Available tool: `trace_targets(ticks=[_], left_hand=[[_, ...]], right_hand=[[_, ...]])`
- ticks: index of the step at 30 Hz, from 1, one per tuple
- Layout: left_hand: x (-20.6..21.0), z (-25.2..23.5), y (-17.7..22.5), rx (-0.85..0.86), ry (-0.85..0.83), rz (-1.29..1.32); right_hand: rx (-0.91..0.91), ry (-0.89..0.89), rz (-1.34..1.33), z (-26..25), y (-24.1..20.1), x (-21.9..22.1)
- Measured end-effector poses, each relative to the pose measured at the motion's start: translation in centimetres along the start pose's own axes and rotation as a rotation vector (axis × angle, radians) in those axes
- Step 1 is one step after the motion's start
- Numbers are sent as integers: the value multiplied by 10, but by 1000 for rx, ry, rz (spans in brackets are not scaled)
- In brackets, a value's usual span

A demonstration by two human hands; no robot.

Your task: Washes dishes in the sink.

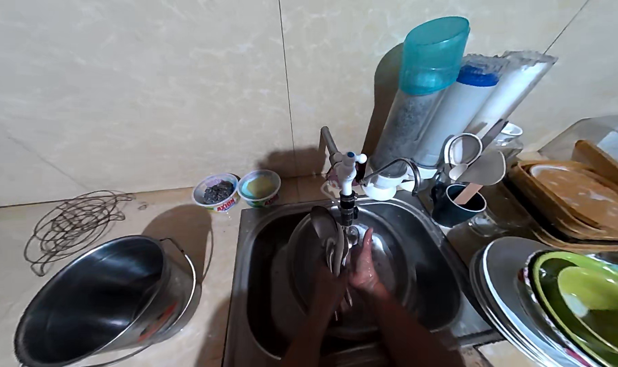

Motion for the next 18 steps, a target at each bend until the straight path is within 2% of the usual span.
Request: trace_targets(ticks=[3, 7, 9, 13, 15, 18], left_hand=[[3, 3, 2, 84, -72, -24], [8, 3, 5, 106, -77, -70], [8, 3, 4, 76, -56, -111], [2, 2, 5, 103, -8, -160], [-2, 1, 3, 140, 31, -133], [-9, 1, 2, 180, 120, -18]], right_hand=[[-23, -49, 142, 7, 1, 0], [101, 136, 267, 18, 3, -5], [173, 157, 254, 22, 4, -7], [376, 46, 270, 28, 11, -10], [364, -42, 185, 25, 15, -13], [258, -58, 34, 22, 15, -12]])
Point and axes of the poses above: each hand's wrist, its own z-axis away from the middle knuckle, its own x-axis out of the palm, y = z × x, the point moved 5 cm from there along -z, towards the middle knuckle, and after that the axes turned 11 degrees about -y, right-handed, at the moved point
